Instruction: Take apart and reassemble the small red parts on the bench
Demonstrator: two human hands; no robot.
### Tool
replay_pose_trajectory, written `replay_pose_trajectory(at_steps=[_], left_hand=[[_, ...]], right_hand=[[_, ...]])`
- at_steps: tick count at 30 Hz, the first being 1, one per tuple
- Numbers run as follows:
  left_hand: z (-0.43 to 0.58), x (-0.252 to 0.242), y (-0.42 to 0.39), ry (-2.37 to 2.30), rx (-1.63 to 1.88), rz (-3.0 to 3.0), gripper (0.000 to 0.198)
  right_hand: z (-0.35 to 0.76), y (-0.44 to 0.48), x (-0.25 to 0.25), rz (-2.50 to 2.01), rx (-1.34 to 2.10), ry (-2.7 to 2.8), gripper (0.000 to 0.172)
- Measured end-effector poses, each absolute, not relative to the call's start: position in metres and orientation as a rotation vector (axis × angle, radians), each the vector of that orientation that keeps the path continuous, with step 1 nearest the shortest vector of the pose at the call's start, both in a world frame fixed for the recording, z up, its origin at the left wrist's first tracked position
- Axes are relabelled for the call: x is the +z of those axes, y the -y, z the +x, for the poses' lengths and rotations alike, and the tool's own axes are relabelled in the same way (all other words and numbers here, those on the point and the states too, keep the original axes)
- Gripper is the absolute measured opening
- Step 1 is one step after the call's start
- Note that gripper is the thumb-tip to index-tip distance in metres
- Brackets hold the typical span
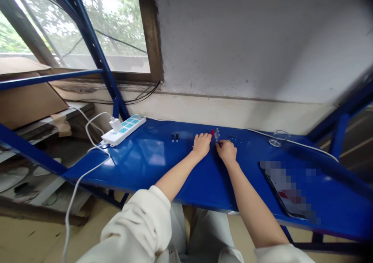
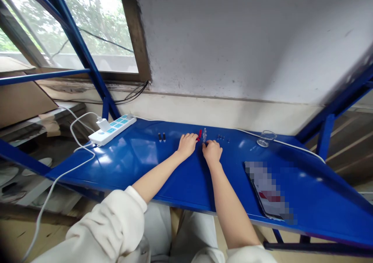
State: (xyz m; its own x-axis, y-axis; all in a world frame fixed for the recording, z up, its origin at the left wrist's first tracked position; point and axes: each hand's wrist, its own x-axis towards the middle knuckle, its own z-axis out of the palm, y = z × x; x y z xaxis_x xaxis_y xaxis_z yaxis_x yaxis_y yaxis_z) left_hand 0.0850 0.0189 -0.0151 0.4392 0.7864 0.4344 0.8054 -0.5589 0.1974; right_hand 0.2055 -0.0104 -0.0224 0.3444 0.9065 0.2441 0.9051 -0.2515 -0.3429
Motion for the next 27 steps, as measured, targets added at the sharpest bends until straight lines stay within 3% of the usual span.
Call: replay_pose_trajectory(at_steps=[5, 13, 27], left_hand=[[0.061, -0.005, -0.014, 1.523, -0.959, -2.634, 0.011], [0.027, -0.019, 0.0, 1.612, -1.766, -2.568, 0.005], [0.031, -0.017, 0.008, 1.548, -1.794, -2.546, 0.007]], right_hand=[[0.204, 0.005, -0.025, -2.207, 0.016, 1.566, 0.028], [0.205, -0.004, -0.03, -2.205, 0.06, 1.472, 0.026], [0.197, 0.006, -0.025, -2.132, -0.018, 1.558, 0.018]])
